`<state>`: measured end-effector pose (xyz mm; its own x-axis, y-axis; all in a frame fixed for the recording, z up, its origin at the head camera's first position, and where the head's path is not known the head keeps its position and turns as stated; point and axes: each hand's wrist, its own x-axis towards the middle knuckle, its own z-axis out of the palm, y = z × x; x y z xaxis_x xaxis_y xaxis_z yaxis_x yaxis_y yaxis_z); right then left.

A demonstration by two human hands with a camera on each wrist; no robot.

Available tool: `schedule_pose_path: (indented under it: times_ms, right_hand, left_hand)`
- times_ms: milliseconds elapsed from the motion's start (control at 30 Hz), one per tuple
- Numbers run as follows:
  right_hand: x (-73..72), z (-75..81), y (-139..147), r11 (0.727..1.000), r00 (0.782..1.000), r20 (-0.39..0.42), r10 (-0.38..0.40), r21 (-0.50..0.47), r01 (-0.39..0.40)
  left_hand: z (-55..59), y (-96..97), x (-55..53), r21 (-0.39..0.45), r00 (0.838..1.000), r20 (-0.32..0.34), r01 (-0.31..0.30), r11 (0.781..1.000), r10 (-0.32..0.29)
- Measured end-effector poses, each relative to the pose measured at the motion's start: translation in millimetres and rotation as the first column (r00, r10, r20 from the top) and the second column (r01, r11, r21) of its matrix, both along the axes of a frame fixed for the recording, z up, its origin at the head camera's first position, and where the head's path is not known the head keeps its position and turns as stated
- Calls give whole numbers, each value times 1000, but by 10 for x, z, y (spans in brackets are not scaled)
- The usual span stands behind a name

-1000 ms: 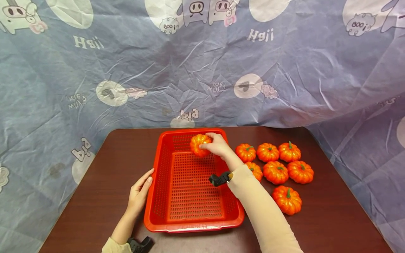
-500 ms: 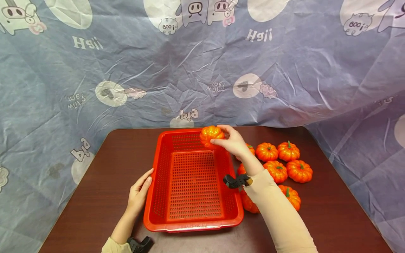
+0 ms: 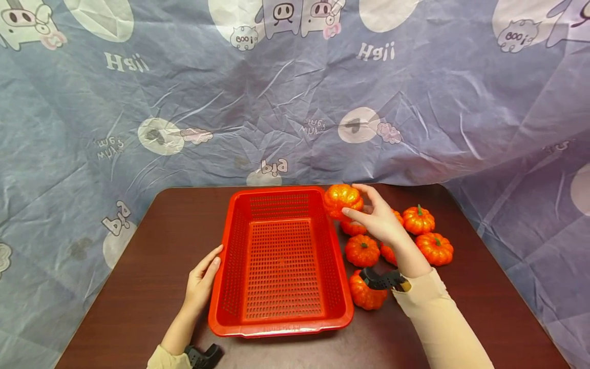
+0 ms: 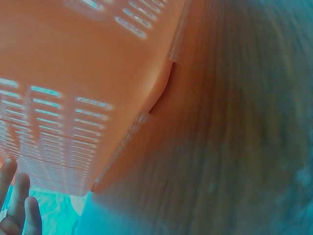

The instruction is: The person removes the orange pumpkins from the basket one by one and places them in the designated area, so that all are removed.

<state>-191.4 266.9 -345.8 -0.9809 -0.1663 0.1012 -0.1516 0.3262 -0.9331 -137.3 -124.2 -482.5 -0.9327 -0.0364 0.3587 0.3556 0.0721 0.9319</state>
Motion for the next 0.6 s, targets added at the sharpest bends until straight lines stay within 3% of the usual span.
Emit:
schedule_pose_path:
  times_ms: [200, 433, 600]
  right_hand:
    - [171, -130, 271, 994, 996, -82, -38, -107, 30]
    - [393, -276, 584, 982, 983, -134, -125, -156, 104]
    - [524, -426, 822, 944, 974, -209, -87, -330, 14]
  left_hand:
    - [5, -4, 7, -6, 1000, 7, 0, 1000, 0]
    - [5, -1, 9, -6, 1000, 1, -2, 1000, 2]
    - [6, -2, 8, 2, 1000, -7, 2, 1000, -2]
